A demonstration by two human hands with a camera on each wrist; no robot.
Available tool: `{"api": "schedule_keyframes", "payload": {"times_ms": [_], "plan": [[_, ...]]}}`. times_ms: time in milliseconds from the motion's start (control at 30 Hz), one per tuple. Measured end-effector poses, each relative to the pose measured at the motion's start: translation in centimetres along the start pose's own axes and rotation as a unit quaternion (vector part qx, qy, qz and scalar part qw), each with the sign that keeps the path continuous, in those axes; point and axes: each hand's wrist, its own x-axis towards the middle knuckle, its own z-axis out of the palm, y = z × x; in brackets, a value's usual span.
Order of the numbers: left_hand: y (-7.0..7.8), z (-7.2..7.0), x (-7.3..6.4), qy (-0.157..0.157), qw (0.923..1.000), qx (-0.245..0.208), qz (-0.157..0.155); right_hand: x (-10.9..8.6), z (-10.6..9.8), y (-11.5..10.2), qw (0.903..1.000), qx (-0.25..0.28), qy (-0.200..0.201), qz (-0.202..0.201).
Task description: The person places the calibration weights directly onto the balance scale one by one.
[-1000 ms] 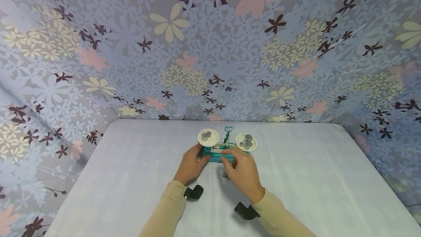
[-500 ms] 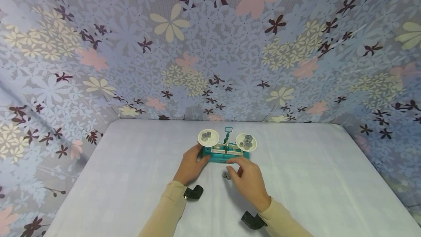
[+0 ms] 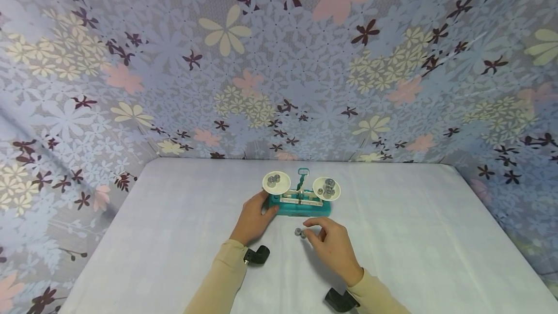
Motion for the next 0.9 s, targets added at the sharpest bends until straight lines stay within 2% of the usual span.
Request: {"api": "schedule_keyframes", "payload": {"times_ms": [233,567,900], "plan": [[0.1,0.0,0.0,-0.002,1.0,0.001,-0.004,-0.1,0.4,0.9,0.9987,0.032,-0.022,0.032],[0.2,-0.1,-0.2,0.007,0.9999,-0.004,0.008,0.0,0.5,1.0,0.9919,0.072,-0.049,0.093],[0.3,-0.2,-0.3,0.007,0.9999,-0.013,0.007,0.0,0.8,1.6,0.9897,0.082,-0.057,0.103]]}}
